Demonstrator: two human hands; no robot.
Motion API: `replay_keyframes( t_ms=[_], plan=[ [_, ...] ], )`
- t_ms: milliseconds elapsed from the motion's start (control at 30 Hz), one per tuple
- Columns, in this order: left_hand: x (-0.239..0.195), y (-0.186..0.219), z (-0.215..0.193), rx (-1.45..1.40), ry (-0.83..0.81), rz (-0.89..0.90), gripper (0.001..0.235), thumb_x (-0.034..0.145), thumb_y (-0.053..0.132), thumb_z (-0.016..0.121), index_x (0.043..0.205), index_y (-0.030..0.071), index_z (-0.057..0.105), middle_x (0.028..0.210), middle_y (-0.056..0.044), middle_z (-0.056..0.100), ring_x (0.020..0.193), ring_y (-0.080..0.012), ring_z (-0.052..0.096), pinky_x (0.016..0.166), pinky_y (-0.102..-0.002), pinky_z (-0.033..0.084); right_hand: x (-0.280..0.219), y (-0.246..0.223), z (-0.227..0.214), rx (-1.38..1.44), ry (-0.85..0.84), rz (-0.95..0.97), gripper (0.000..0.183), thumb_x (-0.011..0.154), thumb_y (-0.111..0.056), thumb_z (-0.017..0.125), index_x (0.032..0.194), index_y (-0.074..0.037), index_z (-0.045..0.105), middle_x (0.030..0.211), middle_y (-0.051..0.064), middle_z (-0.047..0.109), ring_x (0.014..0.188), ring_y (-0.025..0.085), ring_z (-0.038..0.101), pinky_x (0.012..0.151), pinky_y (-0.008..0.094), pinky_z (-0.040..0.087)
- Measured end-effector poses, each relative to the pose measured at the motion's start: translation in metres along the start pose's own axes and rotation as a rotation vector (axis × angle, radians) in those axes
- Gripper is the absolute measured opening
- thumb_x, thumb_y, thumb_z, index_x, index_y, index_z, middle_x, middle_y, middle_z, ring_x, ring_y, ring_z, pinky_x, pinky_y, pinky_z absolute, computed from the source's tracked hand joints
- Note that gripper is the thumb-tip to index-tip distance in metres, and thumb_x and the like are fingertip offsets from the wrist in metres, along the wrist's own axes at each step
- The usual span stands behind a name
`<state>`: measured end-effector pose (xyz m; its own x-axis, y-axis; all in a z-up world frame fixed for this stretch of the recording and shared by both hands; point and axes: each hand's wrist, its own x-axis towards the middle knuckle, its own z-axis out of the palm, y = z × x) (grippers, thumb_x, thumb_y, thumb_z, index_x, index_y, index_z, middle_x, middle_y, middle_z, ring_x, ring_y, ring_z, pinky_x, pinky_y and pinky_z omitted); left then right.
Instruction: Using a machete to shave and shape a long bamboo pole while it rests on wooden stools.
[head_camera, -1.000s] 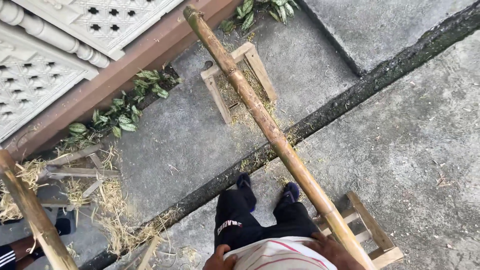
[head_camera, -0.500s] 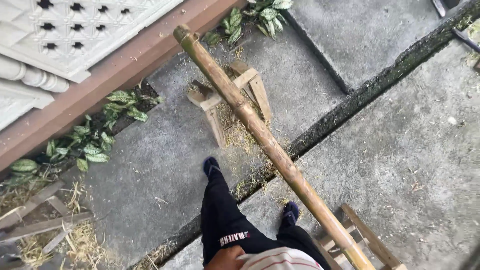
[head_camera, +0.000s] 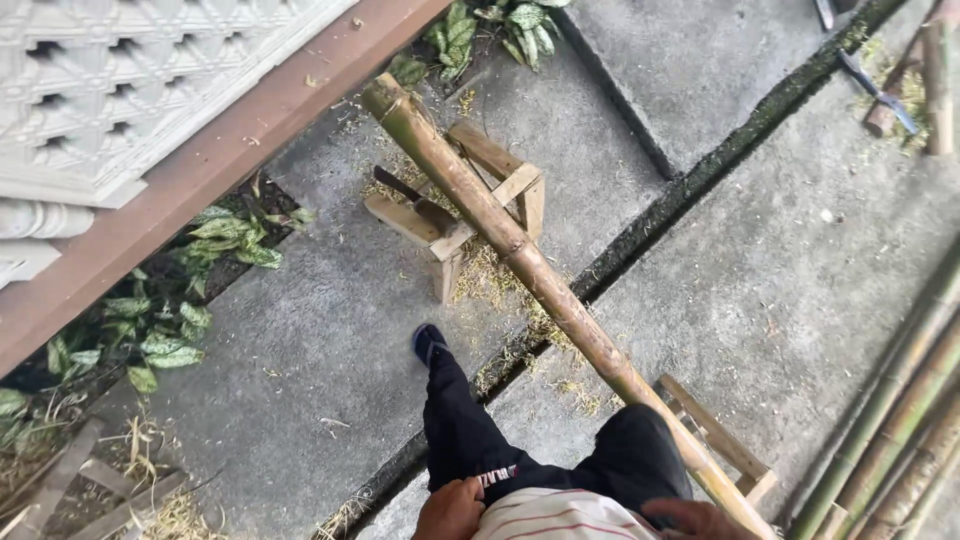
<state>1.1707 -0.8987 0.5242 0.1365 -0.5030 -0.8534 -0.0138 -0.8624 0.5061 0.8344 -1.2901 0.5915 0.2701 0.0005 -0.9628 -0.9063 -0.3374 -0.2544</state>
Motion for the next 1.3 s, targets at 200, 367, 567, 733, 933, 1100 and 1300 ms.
replay_keyframes(
  t_ms=[200,367,567,733,933,1100,1300],
  plan=[
    [0.006,-0.018,-0.016,-0.094,-0.057,0.064,0.016,0.086,0.022,0.068,0.094,0.009,0.072,0.098,-0.014,0.075,0.100,-0.0308,0.071,0.091,-0.042,0.055,-0.056,-0.228,-0.053,-0.083,0.083,0.128,0.048,0.091,-0.035,0.068,0.137,-0.019,0.066,0.124,0.002,0.080,0.115,0.009,0.073,0.101,0.025,0.055],
    [-0.001,-0.025,-0.024,-0.277,-0.144,0.104,0.015,0.083,0.020,0.072,0.094,0.009,0.075,0.098,-0.009,0.077,0.097,-0.0245,0.073,0.090,-0.035,0.057,-0.068,-0.290,-0.089,0.123,0.191,0.171,0.053,0.090,-0.033,0.064,0.140,-0.017,0.062,0.108,0.012,0.084,0.090,0.018,0.074,0.078,0.032,0.062],
    [0.004,0.023,-0.037,-0.422,-0.132,0.065,0.014,0.088,0.017,0.066,0.098,0.009,0.074,0.097,-0.010,0.074,0.095,-0.0249,0.072,0.089,-0.036,0.057,-0.034,-0.300,-0.147,-0.060,0.189,0.140,0.052,0.092,-0.031,0.064,0.143,-0.018,0.061,0.113,0.009,0.082,0.099,0.015,0.076,0.081,0.030,0.064],
    [0.029,0.091,-0.077,-0.950,-0.156,-0.144,0.015,0.091,0.017,0.064,0.099,0.007,0.070,0.073,-0.009,0.067,0.061,-0.0216,0.066,0.056,-0.037,0.055,0.044,-0.250,-0.239,0.067,0.065,0.004,0.049,0.093,-0.024,0.065,0.140,-0.013,0.060,0.121,0.014,0.082,0.107,0.020,0.075,0.092,0.034,0.061],
    [0.204,0.089,-0.074,-1.037,0.949,-0.071,0.016,0.090,0.020,0.068,0.101,0.008,0.072,0.067,-0.002,0.066,0.052,-0.0118,0.060,0.049,-0.030,0.051,0.208,-0.260,-0.389,-0.661,-0.055,-0.247,0.054,0.090,-0.029,0.065,0.141,-0.013,0.058,0.129,0.011,0.073,0.115,0.023,0.073,0.100,0.035,0.057],
    [0.264,0.126,-0.151,-1.156,0.947,-0.159,0.017,0.098,0.019,0.064,0.100,0.004,0.072,0.069,-0.007,0.064,0.052,-0.0127,0.059,0.047,-0.030,0.047,0.281,-0.269,-0.358,-0.861,0.051,-0.408,0.064,0.084,-0.034,0.068,0.141,-0.010,0.055,0.128,0.018,0.069,0.121,0.034,0.067,0.107,0.042,0.053],
    [0.335,0.082,-0.270,-0.891,0.903,-0.221,0.020,0.099,0.022,0.064,0.112,0.008,0.066,0.077,-0.004,0.068,0.060,-0.0128,0.062,0.054,-0.030,0.050,0.345,-0.320,-0.259,-0.571,-0.012,-0.137,0.118,0.071,-0.041,0.088,0.157,-0.009,0.014,0.148,0.022,0.041,0.138,0.039,0.045,0.114,0.045,0.044]
  ],
)
